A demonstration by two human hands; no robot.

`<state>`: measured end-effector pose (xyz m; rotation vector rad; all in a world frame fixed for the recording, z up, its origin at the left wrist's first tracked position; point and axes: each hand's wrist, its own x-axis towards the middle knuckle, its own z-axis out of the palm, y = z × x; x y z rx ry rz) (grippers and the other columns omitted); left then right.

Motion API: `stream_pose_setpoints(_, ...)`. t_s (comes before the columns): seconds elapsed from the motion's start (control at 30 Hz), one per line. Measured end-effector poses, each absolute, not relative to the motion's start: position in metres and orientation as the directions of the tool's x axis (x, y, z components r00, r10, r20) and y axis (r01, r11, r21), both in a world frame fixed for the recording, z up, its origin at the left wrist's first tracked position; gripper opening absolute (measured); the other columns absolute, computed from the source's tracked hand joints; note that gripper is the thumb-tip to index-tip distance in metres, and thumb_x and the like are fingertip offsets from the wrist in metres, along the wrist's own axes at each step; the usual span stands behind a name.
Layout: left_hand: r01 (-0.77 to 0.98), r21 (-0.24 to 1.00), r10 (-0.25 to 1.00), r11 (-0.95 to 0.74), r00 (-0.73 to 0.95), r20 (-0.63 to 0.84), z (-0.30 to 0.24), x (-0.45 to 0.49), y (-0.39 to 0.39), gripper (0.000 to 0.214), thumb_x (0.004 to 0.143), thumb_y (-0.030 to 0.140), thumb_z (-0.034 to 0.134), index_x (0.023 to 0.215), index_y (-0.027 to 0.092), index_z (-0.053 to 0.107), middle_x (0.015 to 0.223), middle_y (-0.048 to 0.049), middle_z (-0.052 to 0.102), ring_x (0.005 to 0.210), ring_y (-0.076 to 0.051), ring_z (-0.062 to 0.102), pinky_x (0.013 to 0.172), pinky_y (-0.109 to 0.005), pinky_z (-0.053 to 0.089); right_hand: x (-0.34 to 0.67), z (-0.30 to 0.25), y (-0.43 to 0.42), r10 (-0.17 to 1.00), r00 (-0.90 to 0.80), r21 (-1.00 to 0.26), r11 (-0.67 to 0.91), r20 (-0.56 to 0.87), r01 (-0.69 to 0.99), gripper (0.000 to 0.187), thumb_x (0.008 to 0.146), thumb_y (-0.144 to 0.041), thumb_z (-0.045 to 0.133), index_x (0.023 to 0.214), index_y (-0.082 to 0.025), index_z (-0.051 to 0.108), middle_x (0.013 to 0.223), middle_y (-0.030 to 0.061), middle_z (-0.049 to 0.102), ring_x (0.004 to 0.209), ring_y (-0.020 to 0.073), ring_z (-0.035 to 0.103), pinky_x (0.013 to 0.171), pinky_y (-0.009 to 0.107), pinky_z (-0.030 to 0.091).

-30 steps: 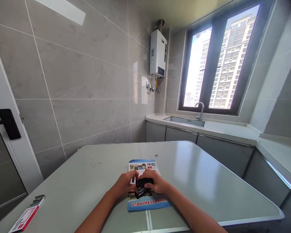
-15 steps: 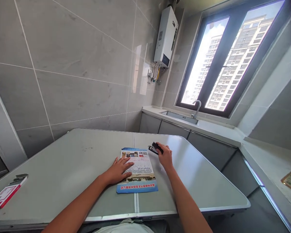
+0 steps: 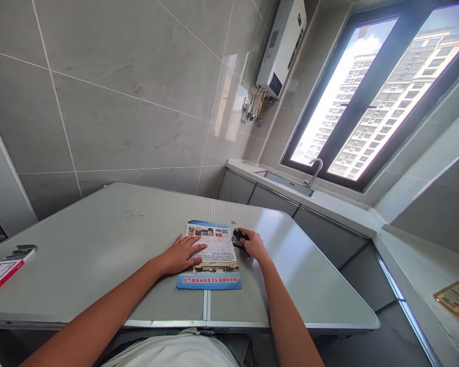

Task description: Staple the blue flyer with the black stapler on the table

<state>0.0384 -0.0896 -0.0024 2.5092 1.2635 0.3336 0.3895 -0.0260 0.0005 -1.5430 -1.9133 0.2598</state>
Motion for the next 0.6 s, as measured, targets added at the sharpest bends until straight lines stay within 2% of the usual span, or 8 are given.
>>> stream_pose_setpoints(0.2, 0.726, 0.374, 0.802, -0.577, 0.591, 0.091, -0.004, 0.037, -0.088, 0.062, 0.101, 0.069, 0.043, 0.157, 0.043, 0.045, 0.172, -0.0080, 0.029, 0.161, -0.039, 0.020, 0.126, -0.068, 0.010, 0.384, 0.009, -0.035, 0.911, -0.193, -0.533, 0.373, 0.364, 0.759, 0.050, 0.080, -0.013, 0.061, 0.124, -0.031, 0.075, 0.121, 0.0063, 0.076, 0.116, 0.0305, 0.065, 0.101, 0.050, 0.050)
stream_pose_setpoints(0.33, 0.717, 0.380, 0.794, -0.585, 0.601, 0.087, -0.002, 0.037, -0.089, 0.061, 0.101, 0.068, 0.045, 0.156, 0.043, 0.046, 0.172, -0.0080, 0.030, 0.161, -0.039, 0.019, 0.126, -0.068, 0.010, 0.378, 0.018, -0.044, 0.903, -0.271, -0.528, 0.417, 0.332, 0.740, 0.051, 0.082, -0.011, 0.056, 0.126, -0.030, 0.072, 0.123, 0.0046, 0.075, 0.118, 0.0287, 0.063, 0.105, 0.048, 0.046)
stream_pose_setpoints(0.47, 0.717, 0.373, 0.791, -0.589, 0.606, 0.084, 0.002, 0.038, -0.090, 0.058, 0.101, 0.064, 0.048, 0.156, 0.043, 0.047, 0.172, -0.0073, 0.031, 0.160, -0.038, 0.022, 0.126, -0.067, 0.010, 0.374, 0.029, -0.050, 0.898, -0.315, -0.525, 0.436, 0.307, 0.731, 0.045, 0.082, -0.012, 0.055, 0.121, -0.026, 0.071, 0.120, 0.0060, 0.074, 0.114, 0.0285, 0.062, 0.104, 0.048, 0.045)
stream_pose_setpoints(0.6, 0.709, 0.383, 0.788, -0.592, 0.609, 0.090, 0.004, 0.037, -0.091, 0.056, 0.101, 0.063, 0.049, 0.154, 0.042, 0.050, 0.171, -0.0078, 0.033, 0.159, -0.039, 0.024, 0.126, -0.067, 0.011, 0.371, 0.037, -0.057, 0.873, -0.400, -0.524, 0.488, 0.280, 0.698, 0.032, 0.081, -0.021, 0.066, 0.112, -0.026, 0.070, 0.110, 0.0031, 0.075, 0.104, 0.0254, 0.065, 0.095, 0.040, 0.048)
